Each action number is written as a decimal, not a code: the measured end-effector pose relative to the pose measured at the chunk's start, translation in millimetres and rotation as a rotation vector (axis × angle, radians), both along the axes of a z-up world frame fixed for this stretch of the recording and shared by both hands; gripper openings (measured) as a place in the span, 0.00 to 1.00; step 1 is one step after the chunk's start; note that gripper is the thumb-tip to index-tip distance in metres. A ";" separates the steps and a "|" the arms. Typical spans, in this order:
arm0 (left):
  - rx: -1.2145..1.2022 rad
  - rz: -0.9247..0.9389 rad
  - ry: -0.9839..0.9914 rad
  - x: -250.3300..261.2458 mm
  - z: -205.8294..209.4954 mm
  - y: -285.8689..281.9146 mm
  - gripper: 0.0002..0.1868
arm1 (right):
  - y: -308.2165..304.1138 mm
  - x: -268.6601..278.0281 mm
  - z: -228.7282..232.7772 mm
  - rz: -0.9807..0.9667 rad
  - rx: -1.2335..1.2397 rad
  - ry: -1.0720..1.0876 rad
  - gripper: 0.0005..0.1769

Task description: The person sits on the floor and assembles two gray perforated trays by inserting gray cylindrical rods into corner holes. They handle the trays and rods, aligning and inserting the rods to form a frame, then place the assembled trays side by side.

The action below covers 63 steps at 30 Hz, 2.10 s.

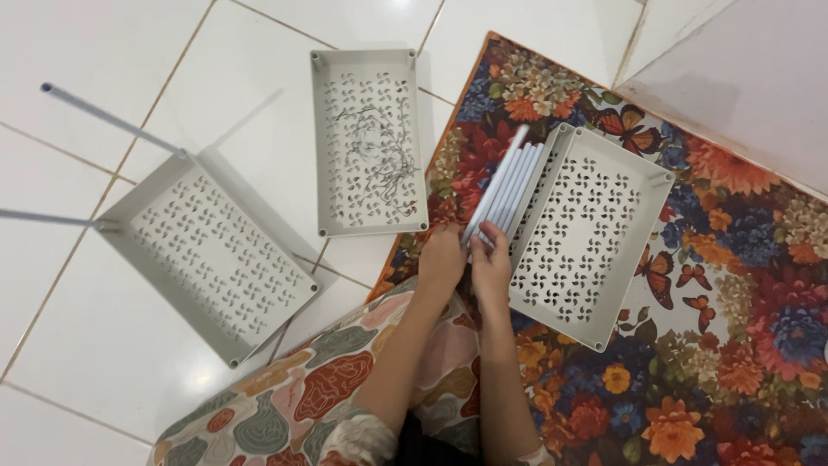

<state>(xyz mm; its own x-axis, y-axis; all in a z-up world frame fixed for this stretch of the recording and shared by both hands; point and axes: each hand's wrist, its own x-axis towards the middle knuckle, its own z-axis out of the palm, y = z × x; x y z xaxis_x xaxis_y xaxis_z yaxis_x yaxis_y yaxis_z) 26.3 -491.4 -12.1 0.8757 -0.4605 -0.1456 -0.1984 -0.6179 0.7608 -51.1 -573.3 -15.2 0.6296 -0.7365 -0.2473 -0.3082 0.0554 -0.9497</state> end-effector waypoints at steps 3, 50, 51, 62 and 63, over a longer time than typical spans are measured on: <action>-0.165 0.008 -0.109 -2.3 52.2 45.8 0.14 | 20.1 10.6 34.4 0.132 0.046 -0.159 0.24; -0.006 0.568 -0.189 -60.0 35.2 454.1 0.14 | 373.3 44.4 61.2 1.285 -0.176 -0.249 0.11; 0.013 0.578 -0.205 -61.1 36.7 453.3 0.14 | 373.8 45.1 62.6 1.284 -0.205 -0.257 0.09; -0.146 0.595 -0.153 -61.9 43.7 452.5 0.13 | 369.9 36.6 109.9 1.158 -0.291 -0.374 0.13; -0.129 0.609 -0.107 -62.7 39.4 452.3 0.12 | 370.8 36.4 107.0 1.165 -0.302 -0.392 0.13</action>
<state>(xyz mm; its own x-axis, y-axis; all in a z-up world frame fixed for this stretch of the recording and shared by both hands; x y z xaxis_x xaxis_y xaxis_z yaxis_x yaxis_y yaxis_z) -36.4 -39.1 27.3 0.9930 0.1170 -0.0188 0.0804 -0.5485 0.8323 -14.6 -202.5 91.9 0.9336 0.3079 0.1832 0.2762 -0.2930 -0.9153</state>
